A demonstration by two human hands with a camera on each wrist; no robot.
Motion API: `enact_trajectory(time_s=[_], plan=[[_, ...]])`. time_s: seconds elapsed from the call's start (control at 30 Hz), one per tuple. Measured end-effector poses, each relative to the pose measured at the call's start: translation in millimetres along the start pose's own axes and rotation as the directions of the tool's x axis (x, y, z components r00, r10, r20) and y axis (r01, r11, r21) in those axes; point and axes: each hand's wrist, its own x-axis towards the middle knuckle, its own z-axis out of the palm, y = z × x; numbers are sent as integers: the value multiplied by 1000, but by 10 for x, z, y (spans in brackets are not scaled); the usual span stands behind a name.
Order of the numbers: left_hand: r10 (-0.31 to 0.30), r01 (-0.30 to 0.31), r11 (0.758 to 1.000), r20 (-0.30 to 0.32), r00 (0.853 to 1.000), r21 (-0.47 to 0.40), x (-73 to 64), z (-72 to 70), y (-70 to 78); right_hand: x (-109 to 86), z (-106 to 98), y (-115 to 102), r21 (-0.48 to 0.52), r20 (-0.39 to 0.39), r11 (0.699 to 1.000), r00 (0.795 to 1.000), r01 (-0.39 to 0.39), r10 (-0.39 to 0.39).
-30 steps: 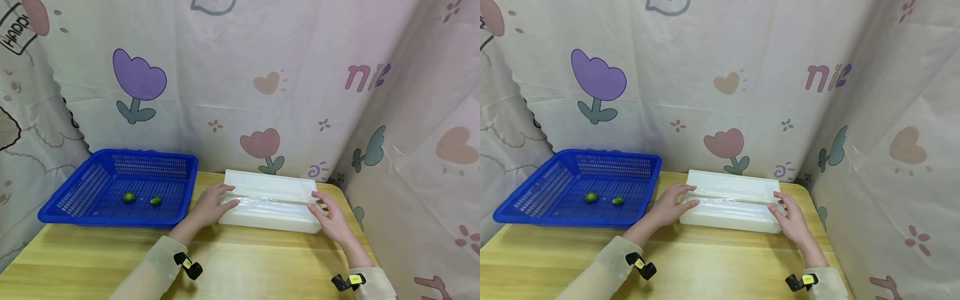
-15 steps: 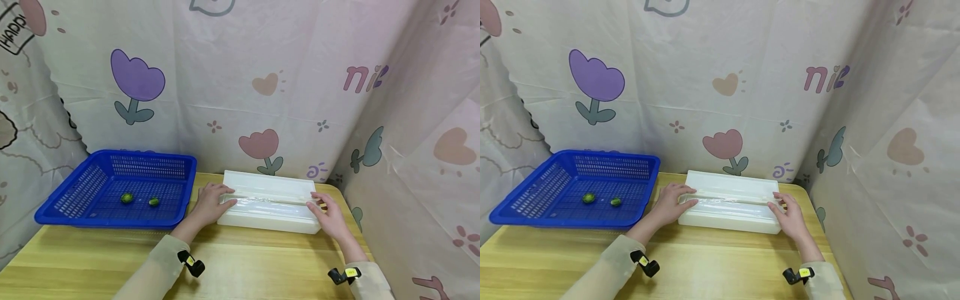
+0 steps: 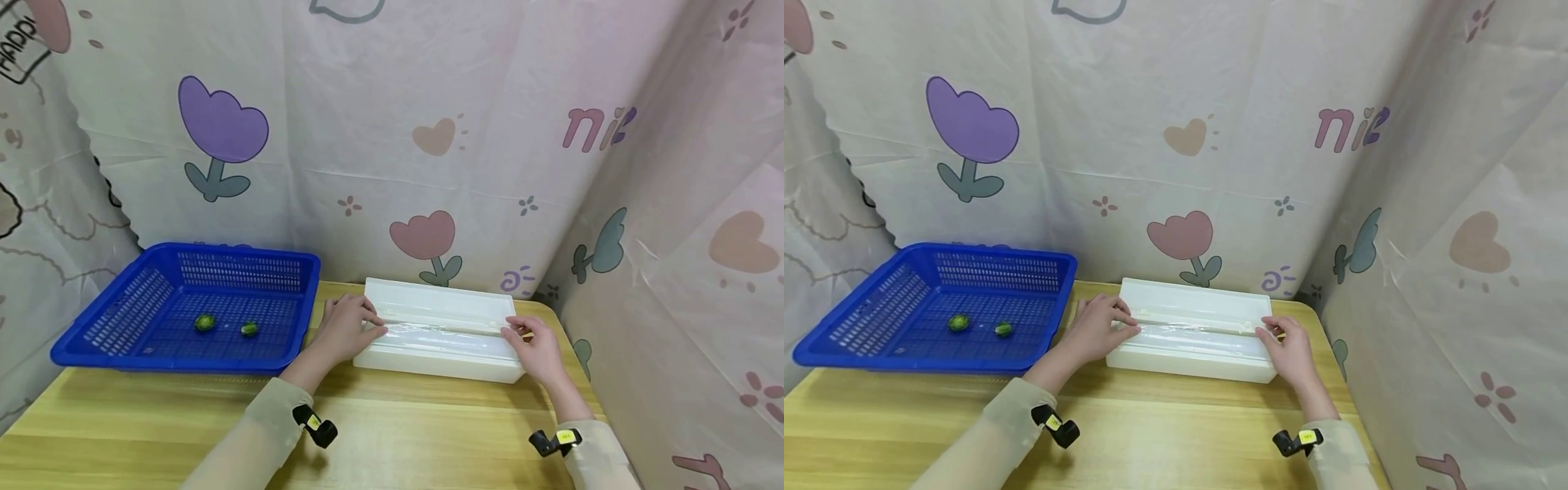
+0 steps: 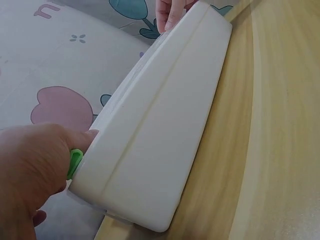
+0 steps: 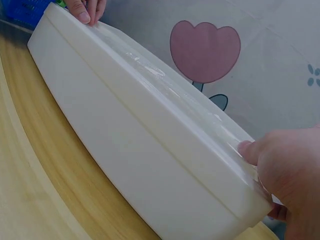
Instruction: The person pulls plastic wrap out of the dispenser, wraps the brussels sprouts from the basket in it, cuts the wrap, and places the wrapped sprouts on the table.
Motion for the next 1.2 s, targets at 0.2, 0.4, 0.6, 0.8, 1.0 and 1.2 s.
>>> enact_trajectory(time_s=[0.2,0.4,0.6,0.8,1.0,1.2], plan=[[-33,33,998,12,999,-50,-1,4,-5,19,52,40,-2,-19,1000,1000,-1,1],[-49,50,996,18,999,-68,25,-6,-3,36,82,37,13,-61,999,998,36,-35],[-32,33,996,18,999,-82,39,8,3,21,109,-11,44,-101,997,993,58,-54],[-16,17,996,19,1000,-83,31,19,-1,3,115,-62,54,-144,996,988,64,-55],[-15,14,991,-8,1000,-131,15,4,-8,-26,91,-91,80,-164,995,985,67,-53],[-13,9,980,-20,1000,-197,2,2,-16,-68,66,-92,115,-127,993,992,20,-5]])
